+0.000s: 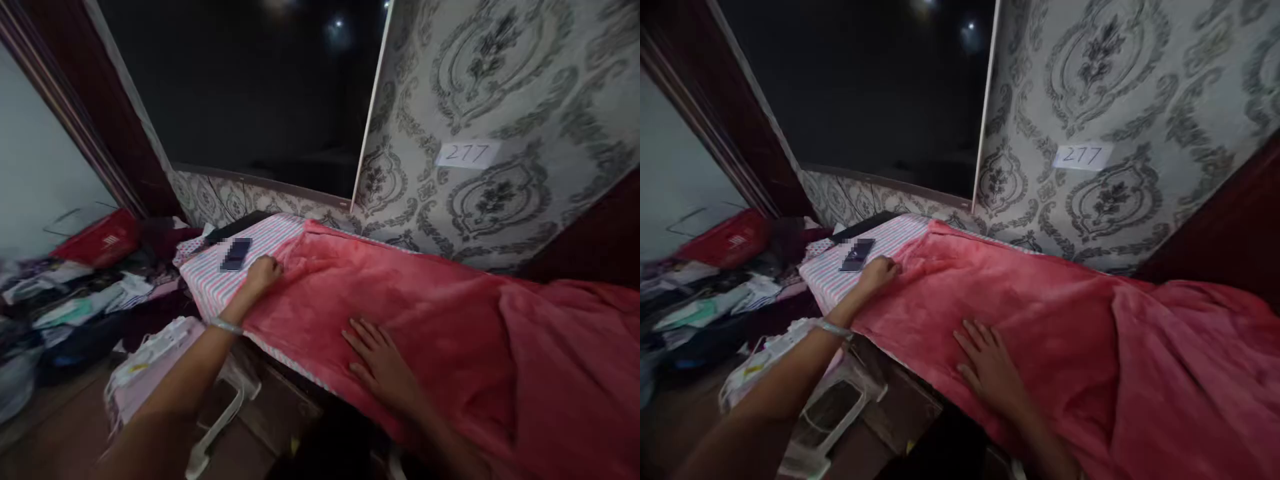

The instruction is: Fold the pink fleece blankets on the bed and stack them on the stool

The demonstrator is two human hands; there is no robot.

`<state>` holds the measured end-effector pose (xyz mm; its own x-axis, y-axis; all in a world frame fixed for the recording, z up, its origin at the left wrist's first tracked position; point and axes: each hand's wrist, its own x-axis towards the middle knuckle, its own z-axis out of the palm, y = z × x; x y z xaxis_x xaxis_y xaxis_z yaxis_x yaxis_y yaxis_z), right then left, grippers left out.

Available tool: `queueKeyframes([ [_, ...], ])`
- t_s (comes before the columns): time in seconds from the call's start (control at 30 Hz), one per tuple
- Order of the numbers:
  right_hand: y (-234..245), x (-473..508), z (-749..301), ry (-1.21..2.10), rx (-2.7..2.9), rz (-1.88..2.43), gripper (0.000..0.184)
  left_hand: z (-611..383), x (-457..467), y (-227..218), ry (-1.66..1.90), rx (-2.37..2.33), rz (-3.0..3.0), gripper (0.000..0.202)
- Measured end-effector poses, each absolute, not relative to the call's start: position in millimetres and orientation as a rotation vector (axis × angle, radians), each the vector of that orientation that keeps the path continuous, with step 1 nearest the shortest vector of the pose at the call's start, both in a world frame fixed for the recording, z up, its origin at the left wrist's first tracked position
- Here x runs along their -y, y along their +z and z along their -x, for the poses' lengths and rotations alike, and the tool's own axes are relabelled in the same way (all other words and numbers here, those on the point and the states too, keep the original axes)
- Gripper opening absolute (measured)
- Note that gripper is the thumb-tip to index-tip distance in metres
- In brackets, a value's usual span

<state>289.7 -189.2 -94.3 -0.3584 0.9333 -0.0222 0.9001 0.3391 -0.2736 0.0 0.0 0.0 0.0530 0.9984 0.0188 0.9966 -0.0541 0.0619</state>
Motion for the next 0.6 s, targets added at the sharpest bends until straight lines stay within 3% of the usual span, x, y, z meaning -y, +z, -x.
queueKeyframes([
  [0.3,-101.5,188.5,-292.0,0.29,2.421,1.63,0.059,-23.3,-28.0,-16.4,0.073,-2.079,-2.172,0.037],
  [0.6,-103.4,188.9,-292.7,0.275,2.402,1.605,0.059,-13.2,-41.7,-17.6,0.377,-2.205,-2.188,0.039],
])
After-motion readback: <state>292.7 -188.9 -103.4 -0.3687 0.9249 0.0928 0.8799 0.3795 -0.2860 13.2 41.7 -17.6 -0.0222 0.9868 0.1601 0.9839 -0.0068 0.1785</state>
